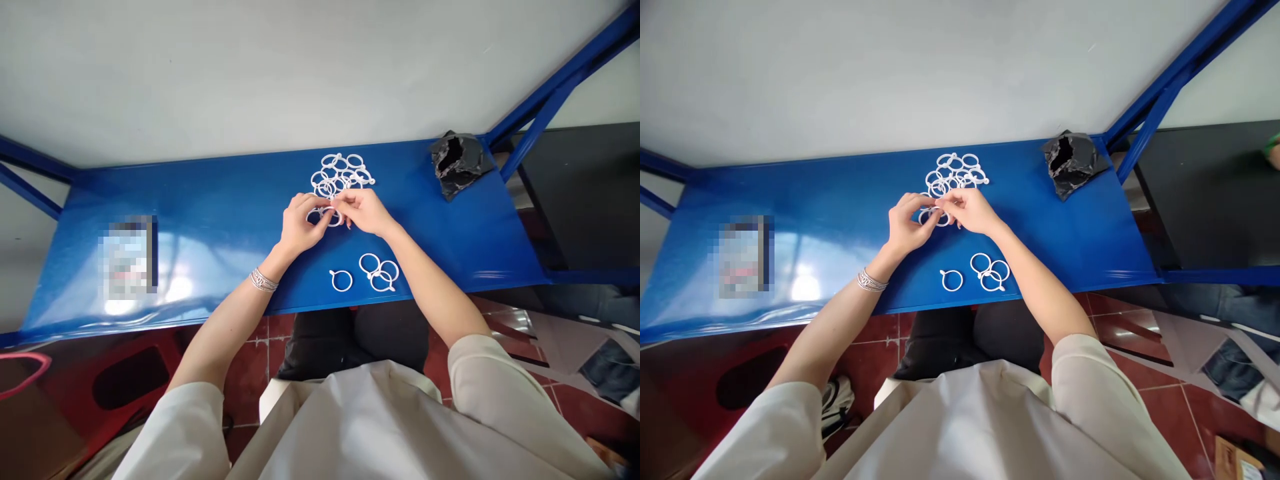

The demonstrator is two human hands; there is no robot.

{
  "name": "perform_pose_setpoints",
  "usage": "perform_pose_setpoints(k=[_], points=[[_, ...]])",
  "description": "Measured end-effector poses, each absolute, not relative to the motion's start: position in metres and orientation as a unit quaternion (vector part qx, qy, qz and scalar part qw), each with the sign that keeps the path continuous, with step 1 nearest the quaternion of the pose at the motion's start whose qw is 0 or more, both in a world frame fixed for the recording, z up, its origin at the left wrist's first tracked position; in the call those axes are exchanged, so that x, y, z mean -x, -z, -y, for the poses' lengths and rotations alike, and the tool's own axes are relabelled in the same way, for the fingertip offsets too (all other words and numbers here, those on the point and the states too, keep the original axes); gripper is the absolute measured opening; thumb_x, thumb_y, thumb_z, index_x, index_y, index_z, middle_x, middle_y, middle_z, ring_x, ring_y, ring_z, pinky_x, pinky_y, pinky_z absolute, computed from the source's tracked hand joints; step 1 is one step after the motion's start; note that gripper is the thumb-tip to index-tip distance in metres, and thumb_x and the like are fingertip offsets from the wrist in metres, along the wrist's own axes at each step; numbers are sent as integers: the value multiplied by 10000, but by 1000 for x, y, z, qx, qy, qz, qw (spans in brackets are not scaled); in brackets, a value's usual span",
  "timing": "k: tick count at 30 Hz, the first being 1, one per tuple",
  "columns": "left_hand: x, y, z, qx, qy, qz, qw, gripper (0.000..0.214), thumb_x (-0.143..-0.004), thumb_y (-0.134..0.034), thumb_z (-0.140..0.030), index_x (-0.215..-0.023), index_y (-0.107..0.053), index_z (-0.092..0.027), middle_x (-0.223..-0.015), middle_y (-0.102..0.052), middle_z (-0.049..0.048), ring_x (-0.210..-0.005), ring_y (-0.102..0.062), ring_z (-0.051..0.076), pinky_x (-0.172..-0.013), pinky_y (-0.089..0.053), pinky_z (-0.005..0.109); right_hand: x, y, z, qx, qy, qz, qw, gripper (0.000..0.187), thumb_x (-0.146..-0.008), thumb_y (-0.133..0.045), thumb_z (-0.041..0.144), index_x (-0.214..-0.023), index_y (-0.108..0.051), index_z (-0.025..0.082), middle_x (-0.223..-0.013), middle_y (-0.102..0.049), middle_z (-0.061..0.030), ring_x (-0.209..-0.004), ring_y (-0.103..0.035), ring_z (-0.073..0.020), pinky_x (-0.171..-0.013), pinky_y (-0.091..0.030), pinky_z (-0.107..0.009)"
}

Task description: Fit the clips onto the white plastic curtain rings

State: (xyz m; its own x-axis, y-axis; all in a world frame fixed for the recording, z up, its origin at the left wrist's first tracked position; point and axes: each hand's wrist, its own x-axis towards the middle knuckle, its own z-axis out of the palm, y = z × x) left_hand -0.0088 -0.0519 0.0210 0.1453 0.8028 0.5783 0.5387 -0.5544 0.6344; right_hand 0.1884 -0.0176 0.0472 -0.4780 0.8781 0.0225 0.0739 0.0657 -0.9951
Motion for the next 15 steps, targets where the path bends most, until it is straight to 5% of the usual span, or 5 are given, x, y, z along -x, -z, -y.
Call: perform_pose_setpoints(k=[8,15], points=[[1,-16,57,-698,-480,-464,258,387,-1042,-721,-590,-920,-809,-233,-833,-817,51,-674,-657,139,-654,-526,315,-197,-45,35,412,-558,606,390,607,-814,-896,775,-867,-724,196,-727,-718,-19,-487,-586,-117,-381,-427,-243],[4,-16,55,-694,-489,-485,211,385,-1029,-736,-602,-901,-819,-248,-808,-799,38,-653,-618,140,-643,-510,327,-195,-36,34,396,-519,640,405,334,-961,-788,511,-950,-773,177,-798,-767,-42,-546,-629,-140,-489,-484,-273]])
